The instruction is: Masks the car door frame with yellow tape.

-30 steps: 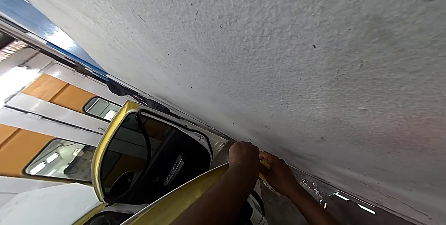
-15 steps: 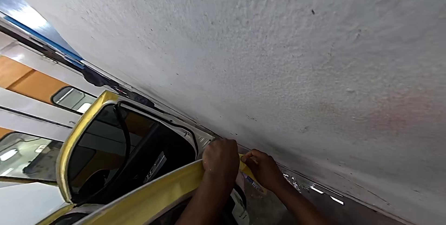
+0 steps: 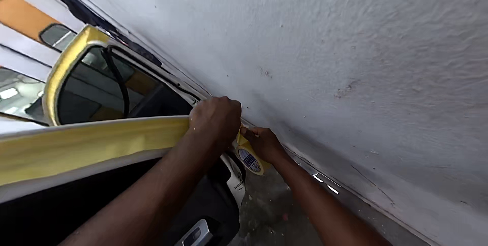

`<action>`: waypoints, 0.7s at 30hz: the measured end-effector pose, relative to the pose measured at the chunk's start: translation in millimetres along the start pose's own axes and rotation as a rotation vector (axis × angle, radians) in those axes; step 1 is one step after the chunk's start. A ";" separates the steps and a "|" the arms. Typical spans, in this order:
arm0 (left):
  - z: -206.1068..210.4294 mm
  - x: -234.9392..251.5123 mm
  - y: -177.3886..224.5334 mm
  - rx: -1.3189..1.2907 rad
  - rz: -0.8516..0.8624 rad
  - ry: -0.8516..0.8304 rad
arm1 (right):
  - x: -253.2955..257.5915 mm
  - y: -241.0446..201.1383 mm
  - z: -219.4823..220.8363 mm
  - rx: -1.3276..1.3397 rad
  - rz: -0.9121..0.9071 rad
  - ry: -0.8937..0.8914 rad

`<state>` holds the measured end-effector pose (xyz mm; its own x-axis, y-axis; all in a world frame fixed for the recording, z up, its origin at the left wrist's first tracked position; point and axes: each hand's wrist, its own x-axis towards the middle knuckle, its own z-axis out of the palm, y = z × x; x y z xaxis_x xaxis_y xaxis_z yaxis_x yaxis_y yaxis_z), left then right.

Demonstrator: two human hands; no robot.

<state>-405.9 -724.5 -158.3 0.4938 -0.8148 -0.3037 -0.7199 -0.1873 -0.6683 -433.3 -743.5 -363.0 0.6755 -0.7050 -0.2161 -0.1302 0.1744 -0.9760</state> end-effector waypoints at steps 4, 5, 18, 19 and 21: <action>-2.2 1.0 11.1 -0.029 -0.048 -0.003 | 9.6 4.4 -3.4 0.046 -0.045 -0.013; 0.8 1.9 16.3 -0.039 -0.059 0.009 | 11.7 4.6 -4.5 0.036 -0.046 -0.010; 109.9 26.5 5.4 0.258 0.203 0.956 | 41.8 132.1 23.9 0.507 -0.931 0.081; 112.4 28.1 -0.3 0.293 0.225 0.967 | 49.6 139.8 27.8 0.492 -0.894 0.092; 112.7 35.8 -10.9 0.362 0.261 1.032 | 59.3 148.5 30.5 0.472 -0.840 0.083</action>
<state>-325.4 -689.9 -238.4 -0.4123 -0.9015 0.1320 -0.4756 0.0894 -0.8751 -390.5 -738.4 -519.9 0.3593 -0.7690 0.5288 0.6889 -0.1636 -0.7061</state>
